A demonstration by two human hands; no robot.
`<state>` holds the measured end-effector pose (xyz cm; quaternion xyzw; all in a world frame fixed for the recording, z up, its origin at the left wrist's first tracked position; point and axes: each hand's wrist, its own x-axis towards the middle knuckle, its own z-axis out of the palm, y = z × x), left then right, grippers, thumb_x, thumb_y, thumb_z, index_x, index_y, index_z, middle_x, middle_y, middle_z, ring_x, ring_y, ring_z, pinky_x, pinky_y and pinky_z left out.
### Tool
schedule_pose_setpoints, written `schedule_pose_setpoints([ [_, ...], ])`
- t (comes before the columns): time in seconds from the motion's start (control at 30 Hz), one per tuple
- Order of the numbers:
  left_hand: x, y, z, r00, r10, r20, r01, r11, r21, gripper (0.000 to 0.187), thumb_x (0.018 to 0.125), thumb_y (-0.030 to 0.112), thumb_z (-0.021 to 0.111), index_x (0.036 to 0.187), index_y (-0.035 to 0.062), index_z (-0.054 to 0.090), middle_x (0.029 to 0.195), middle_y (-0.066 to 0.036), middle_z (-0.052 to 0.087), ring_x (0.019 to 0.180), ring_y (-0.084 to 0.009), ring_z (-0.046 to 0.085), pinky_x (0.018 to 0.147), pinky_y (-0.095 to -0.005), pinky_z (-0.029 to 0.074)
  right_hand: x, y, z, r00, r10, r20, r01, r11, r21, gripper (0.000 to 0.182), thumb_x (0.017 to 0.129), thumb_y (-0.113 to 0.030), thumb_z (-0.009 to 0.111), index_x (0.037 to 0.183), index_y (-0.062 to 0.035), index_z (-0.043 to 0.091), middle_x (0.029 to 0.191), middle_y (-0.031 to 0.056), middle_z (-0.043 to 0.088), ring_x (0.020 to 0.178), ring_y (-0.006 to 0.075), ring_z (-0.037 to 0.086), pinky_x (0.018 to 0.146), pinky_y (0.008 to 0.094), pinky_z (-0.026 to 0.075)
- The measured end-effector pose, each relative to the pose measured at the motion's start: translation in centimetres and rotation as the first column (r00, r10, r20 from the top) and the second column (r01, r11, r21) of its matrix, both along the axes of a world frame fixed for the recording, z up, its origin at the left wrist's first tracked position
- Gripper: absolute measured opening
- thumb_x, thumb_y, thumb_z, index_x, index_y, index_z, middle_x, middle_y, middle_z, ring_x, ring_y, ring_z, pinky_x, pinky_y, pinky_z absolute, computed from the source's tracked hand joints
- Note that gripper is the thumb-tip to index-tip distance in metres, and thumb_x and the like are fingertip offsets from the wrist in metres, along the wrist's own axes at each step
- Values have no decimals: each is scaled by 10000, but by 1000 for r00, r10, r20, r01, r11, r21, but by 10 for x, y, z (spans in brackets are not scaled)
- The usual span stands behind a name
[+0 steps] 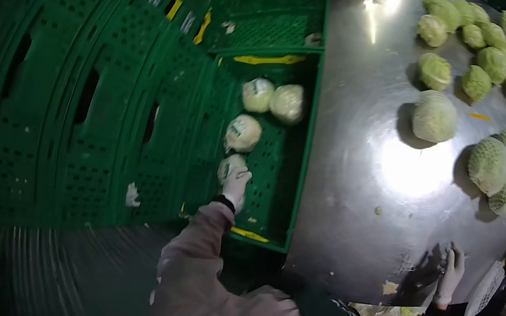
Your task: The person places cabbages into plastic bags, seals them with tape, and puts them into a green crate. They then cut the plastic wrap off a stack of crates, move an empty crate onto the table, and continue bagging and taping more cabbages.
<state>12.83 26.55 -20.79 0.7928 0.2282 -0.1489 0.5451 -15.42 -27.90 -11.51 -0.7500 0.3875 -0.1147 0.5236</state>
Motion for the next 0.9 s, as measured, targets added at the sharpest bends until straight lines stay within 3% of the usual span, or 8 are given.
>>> schedule_pose_setpoints([
  [0.1, 7, 72, -52, 991, 56, -122, 9, 880, 474, 632, 711, 327, 760, 1199, -3, 529, 1219, -221, 526, 1154, -328, 496, 970, -386, 404, -36, 6, -9, 994, -108, -25, 109, 991, 72, 299, 939, -169, 517, 1192, -19, 566, 1116, 39, 593, 862, 92, 568, 689, 205, 430],
  [0.3, 18, 61, -52, 913, 184, -366, 112, 747, 656, 1225, 575, 357, 820, 1461, 55, 29, 1380, -234, 375, 1208, -390, 459, 1033, -413, 370, -54, 38, -1, 986, -155, -68, 157, 987, 26, 337, 950, -196, 517, 1228, -6, 537, 1116, 34, 594, 871, 82, 572, 700, 202, 434],
  [0.4, 9, 77, -82, 958, 84, -275, 85, 832, 549, 1179, 537, 255, 845, 1435, 30, 115, 1313, -266, 421, 1147, -383, 507, 976, -459, 419, -63, 44, -8, 991, -136, -12, 137, 983, 119, 387, 952, -202, 518, 1288, -13, 483, 1132, 55, 586, 904, 95, 574, 762, 243, 466],
  [0.57, 8, 91, -30, 934, 191, -303, -161, 979, 122, 915, 662, 226, 794, 1380, 11, 269, 1248, -224, 504, 1019, -330, 597, 909, -426, 489, -63, 53, -29, 979, -166, -118, 120, 940, -320, 491, 893, -187, 621, 1287, 41, 436, 1167, 138, 522, 1012, 185, 550, 858, 308, 458],
  [0.63, 11, 106, -29, 911, -3, -412, -248, 796, -553, 650, 784, 228, 697, 1317, 0, 402, 1203, -173, 559, 1037, -296, 595, 908, -412, 485, -64, 56, -49, 959, -238, -152, 176, 924, -340, 564, 806, -162, 722, 1250, 36, 433, 1136, 134, 492, 998, 211, 540, 856, 320, 448],
  [0.7, 16, 73, 11, 907, -48, -417, -256, 725, -640, 494, 824, 190, 653, 1247, -7, 490, 1159, -150, 593, 1039, -277, 597, 917, -404, 482, -65, 55, -60, 938, -247, -242, 71, 822, -565, 538, 768, -150, 745, 1185, 36, 460, 1092, 134, 511, 923, 213, 541, 801, 323, 457],
  [0.83, 20, -37, 119, 888, -400, -225, 61, 589, -806, 531, 814, 178, 664, 1272, -8, 468, 1180, -134, 582, 1075, -242, 576, 943, -375, 463, -80, 44, -75, 953, -282, -110, 203, 866, -457, 356, 833, -105, 621, 1147, -17, 477, 893, 69, 556, 753, 171, 549, 673, 287, 469],
  [0.9, 17, -97, 145, 705, -709, -2, 509, 508, -695, 568, 816, 138, 651, 1314, 4, 414, 1223, -127, 549, 1107, -239, 555, 963, -376, 446, -73, 56, -45, 879, -476, -18, 467, 853, 233, 281, 888, -99, 519, 1163, -65, 474, 838, 46, 551, 617, 108, 509, 518, 225, 432],
])
